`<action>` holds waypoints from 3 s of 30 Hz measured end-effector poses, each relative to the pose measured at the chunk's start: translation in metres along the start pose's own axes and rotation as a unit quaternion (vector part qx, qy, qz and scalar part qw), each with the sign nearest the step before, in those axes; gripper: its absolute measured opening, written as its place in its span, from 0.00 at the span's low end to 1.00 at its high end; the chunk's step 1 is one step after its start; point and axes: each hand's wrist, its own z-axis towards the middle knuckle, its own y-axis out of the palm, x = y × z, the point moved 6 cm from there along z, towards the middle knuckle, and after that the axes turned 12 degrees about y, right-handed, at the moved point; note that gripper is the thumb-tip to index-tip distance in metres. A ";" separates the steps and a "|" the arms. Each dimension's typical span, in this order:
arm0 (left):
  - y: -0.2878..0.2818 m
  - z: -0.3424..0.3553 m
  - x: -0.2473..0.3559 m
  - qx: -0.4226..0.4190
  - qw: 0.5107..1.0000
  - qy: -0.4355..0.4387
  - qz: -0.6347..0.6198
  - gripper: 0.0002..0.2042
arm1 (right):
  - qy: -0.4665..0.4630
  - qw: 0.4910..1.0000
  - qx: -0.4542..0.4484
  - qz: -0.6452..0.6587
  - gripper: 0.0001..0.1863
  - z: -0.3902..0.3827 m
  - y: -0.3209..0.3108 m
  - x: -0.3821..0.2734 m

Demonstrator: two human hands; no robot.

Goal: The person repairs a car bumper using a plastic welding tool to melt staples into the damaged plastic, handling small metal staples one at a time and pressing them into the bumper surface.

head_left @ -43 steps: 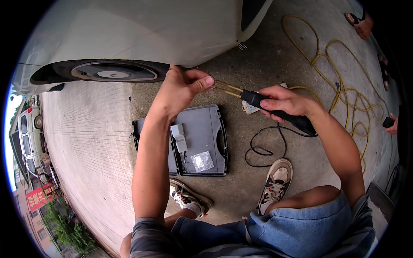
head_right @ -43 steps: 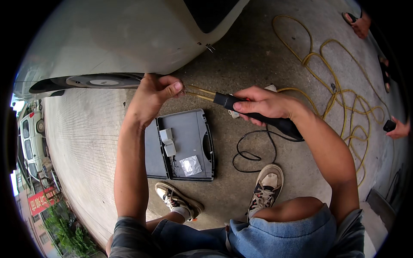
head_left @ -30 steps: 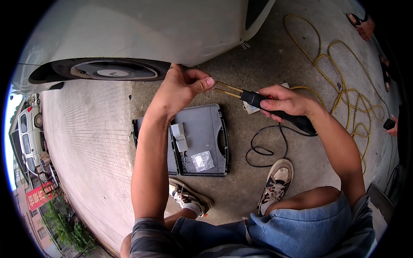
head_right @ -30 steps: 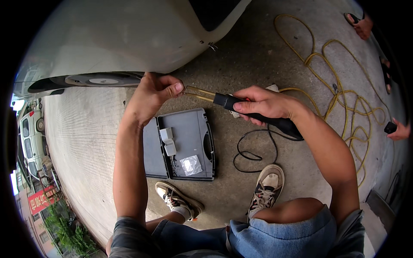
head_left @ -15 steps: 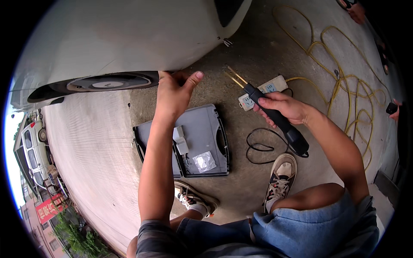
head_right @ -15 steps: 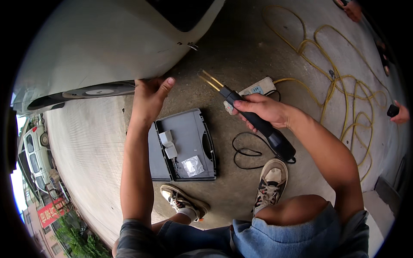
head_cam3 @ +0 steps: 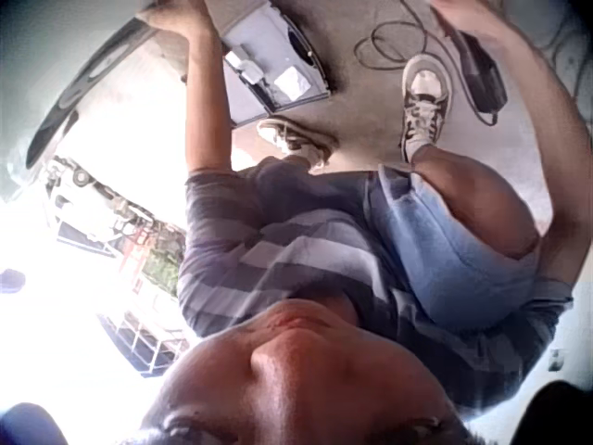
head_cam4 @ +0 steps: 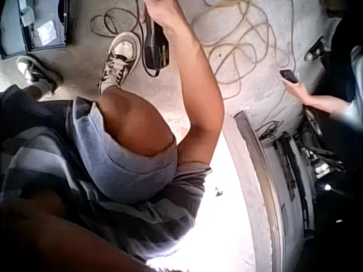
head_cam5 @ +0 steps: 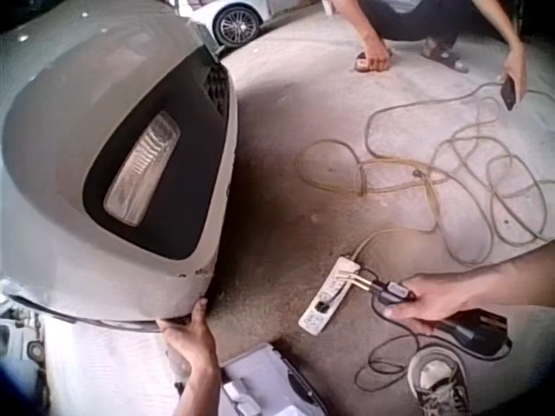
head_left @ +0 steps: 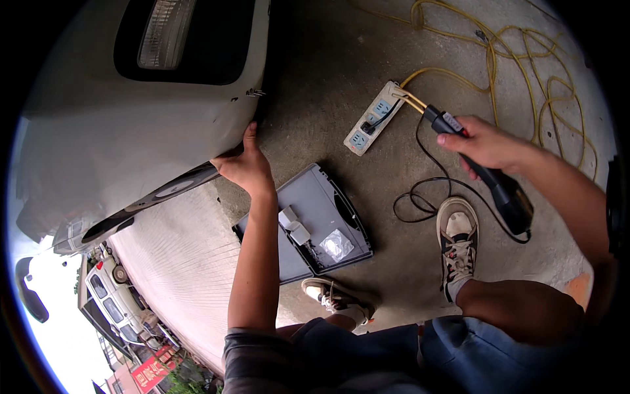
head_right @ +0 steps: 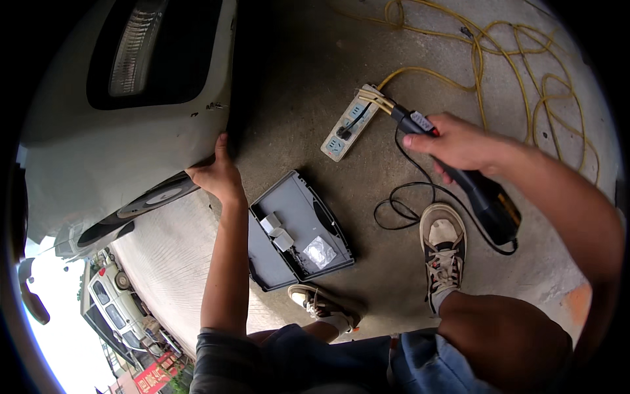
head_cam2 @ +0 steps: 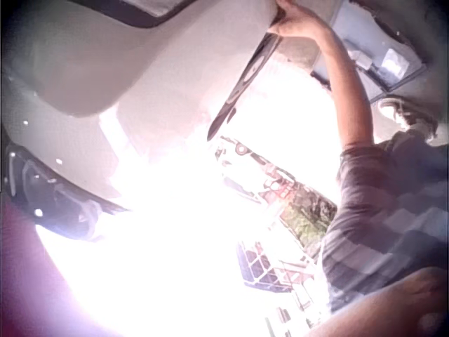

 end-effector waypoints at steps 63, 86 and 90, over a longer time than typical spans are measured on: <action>0.016 -0.009 0.012 0.011 0.995 0.096 -0.017 0.30 | -0.301 0.869 -0.163 0.358 0.11 0.023 0.171 -0.085; 0.017 -0.010 0.011 -0.007 0.994 0.105 -0.019 0.35 | -0.323 0.847 -0.188 0.378 0.10 0.030 0.181 -0.088; 0.018 -0.009 0.009 -0.013 0.994 0.102 -0.038 0.35 | -0.331 0.851 -0.177 0.366 0.10 0.031 0.180 -0.088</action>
